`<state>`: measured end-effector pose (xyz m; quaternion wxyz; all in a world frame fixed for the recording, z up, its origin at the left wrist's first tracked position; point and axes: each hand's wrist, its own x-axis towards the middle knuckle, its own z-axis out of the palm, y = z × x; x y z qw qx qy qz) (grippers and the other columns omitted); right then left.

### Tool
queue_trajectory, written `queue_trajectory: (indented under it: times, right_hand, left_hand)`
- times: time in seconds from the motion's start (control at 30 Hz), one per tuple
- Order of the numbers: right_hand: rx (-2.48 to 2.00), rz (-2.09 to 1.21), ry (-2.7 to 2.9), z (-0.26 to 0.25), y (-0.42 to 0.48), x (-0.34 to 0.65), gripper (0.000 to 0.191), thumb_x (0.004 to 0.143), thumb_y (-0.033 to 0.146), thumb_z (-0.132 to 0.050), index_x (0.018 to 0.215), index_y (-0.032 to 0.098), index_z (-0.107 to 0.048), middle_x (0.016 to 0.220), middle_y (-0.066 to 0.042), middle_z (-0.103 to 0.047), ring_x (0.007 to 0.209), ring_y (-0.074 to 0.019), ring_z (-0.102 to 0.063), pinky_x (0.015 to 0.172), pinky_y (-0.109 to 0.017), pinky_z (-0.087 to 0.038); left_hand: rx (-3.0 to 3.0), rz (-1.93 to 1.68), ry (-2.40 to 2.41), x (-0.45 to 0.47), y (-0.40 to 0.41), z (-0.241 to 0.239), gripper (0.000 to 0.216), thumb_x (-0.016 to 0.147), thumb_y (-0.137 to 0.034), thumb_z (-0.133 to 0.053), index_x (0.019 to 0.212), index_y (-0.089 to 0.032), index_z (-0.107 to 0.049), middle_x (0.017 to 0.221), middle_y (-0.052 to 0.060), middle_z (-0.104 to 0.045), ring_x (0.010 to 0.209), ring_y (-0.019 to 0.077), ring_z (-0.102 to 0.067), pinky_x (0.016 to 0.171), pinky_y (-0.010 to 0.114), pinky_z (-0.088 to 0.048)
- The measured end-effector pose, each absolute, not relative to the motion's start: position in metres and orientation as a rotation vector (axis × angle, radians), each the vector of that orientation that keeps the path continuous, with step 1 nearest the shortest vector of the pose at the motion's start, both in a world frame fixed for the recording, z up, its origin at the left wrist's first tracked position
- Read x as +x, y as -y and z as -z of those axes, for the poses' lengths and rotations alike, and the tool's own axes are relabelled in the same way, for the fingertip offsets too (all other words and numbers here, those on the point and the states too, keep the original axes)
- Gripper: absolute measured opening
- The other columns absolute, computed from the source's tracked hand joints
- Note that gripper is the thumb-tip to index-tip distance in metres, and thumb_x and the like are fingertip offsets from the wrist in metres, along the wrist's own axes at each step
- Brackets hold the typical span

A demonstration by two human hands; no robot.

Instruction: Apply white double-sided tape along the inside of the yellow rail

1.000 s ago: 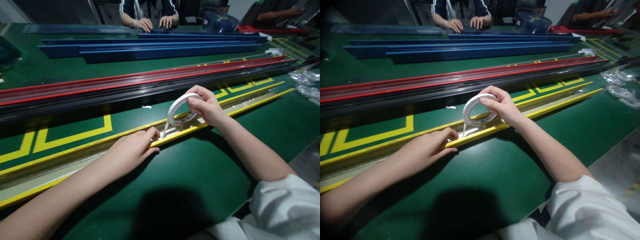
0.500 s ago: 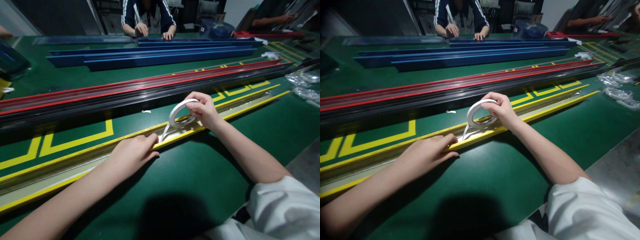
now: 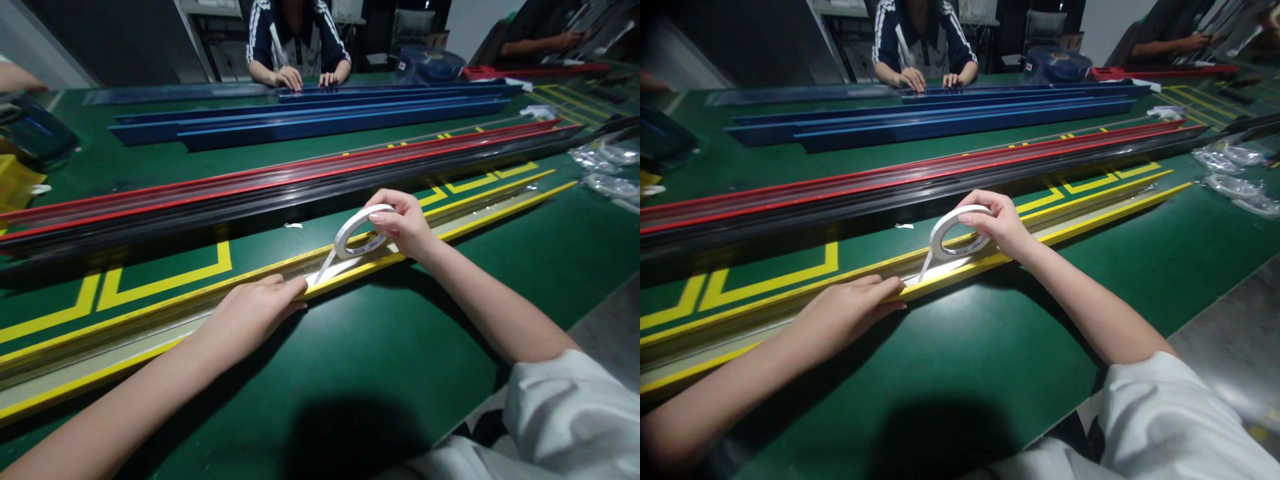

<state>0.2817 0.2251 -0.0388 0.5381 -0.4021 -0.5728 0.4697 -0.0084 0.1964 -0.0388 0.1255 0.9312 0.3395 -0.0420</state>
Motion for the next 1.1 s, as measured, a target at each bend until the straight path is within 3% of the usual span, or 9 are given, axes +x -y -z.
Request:
queue_trajectory:
  times: [0.13,0.27,0.53,0.63,0.93,1.1]
  right_hand:
    - [-0.983,-1.087,1.491,0.037,-0.22,0.277,0.019,0.071,0.032,-0.077,0.08,0.016,-0.071,0.064,0.002,-0.06,0.052,-0.0074,-0.046,0.047,-0.019,-0.032]
    - [-0.998,-1.147,1.593,0.036,-0.216,0.269,0.022,0.073,0.033,-0.076,0.086,0.015,-0.072,0.075,-0.001,-0.067,0.063,-0.0107,-0.055,0.055,-0.02,-0.041]
    - [-1.031,-1.168,1.514,0.041,-0.219,0.264,0.024,0.07,0.035,-0.078,0.082,0.014,-0.072,0.069,0.0,-0.066,0.057,-0.0095,-0.053,0.05,-0.019,-0.038]
    - [-1.076,-1.158,1.495,0.041,-0.219,0.264,0.025,0.07,0.036,-0.078,0.081,0.014,-0.071,0.066,0.0,-0.064,0.053,-0.0081,-0.05,0.049,-0.019,-0.036]
    - [-1.075,-1.153,1.463,0.04,-0.217,0.263,0.02,0.071,0.032,-0.078,0.078,0.015,-0.072,0.06,0.003,-0.06,0.048,-0.0052,-0.043,0.046,-0.018,-0.032]
    - [-1.064,-1.157,1.457,0.04,-0.217,0.263,0.019,0.07,0.031,-0.079,0.079,0.015,-0.072,0.064,0.002,-0.064,0.051,-0.006,-0.048,0.048,-0.018,-0.036]
  left_hand:
    - [2.637,0.105,-1.006,-0.042,-0.195,0.043,0.026,0.098,-0.043,-0.037,0.105,-0.024,-0.053,0.093,0.005,-0.061,0.079,0.0189,-0.062,0.066,0.027,-0.042]
    - [2.552,0.084,-1.046,-0.068,-0.193,0.041,0.025,0.096,-0.043,-0.041,0.103,-0.024,-0.056,0.093,0.005,-0.063,0.078,0.019,-0.062,0.067,0.027,-0.043]
    - [2.733,0.313,-1.049,-0.029,-0.201,0.021,0.037,0.089,-0.056,-0.049,0.104,-0.022,-0.054,0.087,0.007,-0.068,0.076,0.0246,-0.065,0.058,0.029,-0.04]
    - [2.873,0.358,-1.174,-0.011,-0.2,0.028,0.035,0.091,-0.053,-0.047,0.099,-0.02,-0.055,0.08,0.008,-0.069,0.068,0.0271,-0.066,0.052,0.029,-0.034]
    - [2.927,0.136,-1.151,-0.015,-0.196,0.049,0.031,0.093,-0.05,-0.043,0.091,-0.021,-0.055,0.078,0.005,-0.07,0.066,0.0243,-0.065,0.052,0.029,-0.024]
    - [2.801,0.116,-1.163,-0.017,-0.199,0.047,0.032,0.092,-0.052,-0.045,0.089,-0.022,-0.054,0.08,0.004,-0.069,0.067,0.0234,-0.063,0.054,0.028,-0.025]
